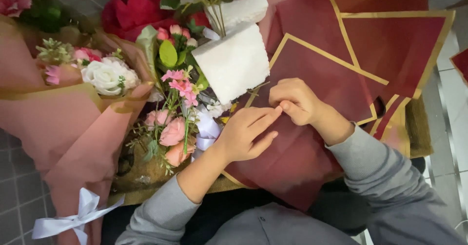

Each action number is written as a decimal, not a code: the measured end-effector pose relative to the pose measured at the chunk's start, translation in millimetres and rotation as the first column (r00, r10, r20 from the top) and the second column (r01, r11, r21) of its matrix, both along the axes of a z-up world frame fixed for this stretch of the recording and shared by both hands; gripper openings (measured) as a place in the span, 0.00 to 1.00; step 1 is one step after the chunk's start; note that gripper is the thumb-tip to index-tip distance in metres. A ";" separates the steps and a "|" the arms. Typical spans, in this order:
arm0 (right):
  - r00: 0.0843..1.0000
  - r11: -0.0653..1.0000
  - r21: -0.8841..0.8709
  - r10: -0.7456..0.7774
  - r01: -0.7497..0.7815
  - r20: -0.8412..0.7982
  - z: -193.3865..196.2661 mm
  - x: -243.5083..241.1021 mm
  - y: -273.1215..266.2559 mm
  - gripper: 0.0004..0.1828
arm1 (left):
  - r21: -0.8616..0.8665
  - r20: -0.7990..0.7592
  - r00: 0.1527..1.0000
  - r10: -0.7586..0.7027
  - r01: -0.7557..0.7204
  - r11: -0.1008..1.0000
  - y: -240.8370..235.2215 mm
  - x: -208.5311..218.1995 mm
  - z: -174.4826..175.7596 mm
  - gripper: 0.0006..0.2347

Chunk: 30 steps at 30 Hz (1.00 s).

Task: Folding and arranging decorative maroon and gold paper for a flower bouquet.

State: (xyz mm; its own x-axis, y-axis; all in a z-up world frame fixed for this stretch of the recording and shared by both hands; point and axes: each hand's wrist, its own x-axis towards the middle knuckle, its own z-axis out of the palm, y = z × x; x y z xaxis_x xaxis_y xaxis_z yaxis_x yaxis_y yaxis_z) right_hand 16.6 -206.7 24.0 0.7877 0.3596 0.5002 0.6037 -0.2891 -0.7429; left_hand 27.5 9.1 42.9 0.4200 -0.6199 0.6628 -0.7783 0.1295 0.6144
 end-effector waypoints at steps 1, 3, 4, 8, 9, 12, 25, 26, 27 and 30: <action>1.000 1.000 0.000 -0.001 0.001 -0.003 0.7 0.5 -0.2 0.32 | 0.000 -0.003 1.000 -0.001 0.001 1.000 -0.2 1.0 1.2 0.18; 1.000 1.000 0.011 0.005 -0.006 0.008 0.5 1.7 0.1 0.32 | -0.012 -0.002 1.000 -0.012 0.012 1.000 -0.1 2.7 1.9 0.16; 1.000 1.000 0.012 0.007 -0.007 0.007 1.3 1.2 0.6 0.32 | -0.011 -0.003 1.000 -0.011 0.011 1.000 0.5 2.4 1.2 0.16; 1.000 0.999 -0.034 -0.015 0.015 0.014 4.9 -3.0 3.6 0.31 | -0.076 -0.016 0.997 0.069 -0.070 0.995 5.3 -1.1 -6.8 0.14; 0.999 0.999 -0.045 -0.014 0.015 0.037 5.7 -1.9 5.5 0.30 | -0.098 -0.033 0.994 0.106 -0.109 0.989 7.9 -0.6 -9.8 0.13; 0.998 0.999 -0.036 -0.014 0.017 0.064 7.1 -3.1 5.4 0.26 | -0.093 -0.011 0.990 0.141 -0.141 0.986 11.7 4.9 -7.5 0.11; 0.997 0.992 -0.111 -0.052 0.059 0.062 26.2 -3.1 9.1 0.23 | -0.112 -0.321 0.944 0.078 -0.120 0.986 6.1 10.9 -22.7 0.01; 0.997 0.993 -0.105 -0.053 0.059 0.059 26.7 -2.8 9.6 0.22 | -0.104 -0.332 0.940 0.074 -0.115 0.988 5.9 10.7 -24.1 0.01; 0.997 0.993 -0.099 -0.055 0.060 0.054 26.9 -3.5 10.3 0.22 | -0.095 -0.344 0.936 0.068 -0.107 0.990 5.9 9.9 -25.8 0.02; 0.999 0.993 -0.119 -0.022 0.025 0.031 21.4 -2.9 9.0 0.23 | -0.111 -0.347 0.937 0.043 -0.086 0.990 4.3 7.9 -15.4 0.01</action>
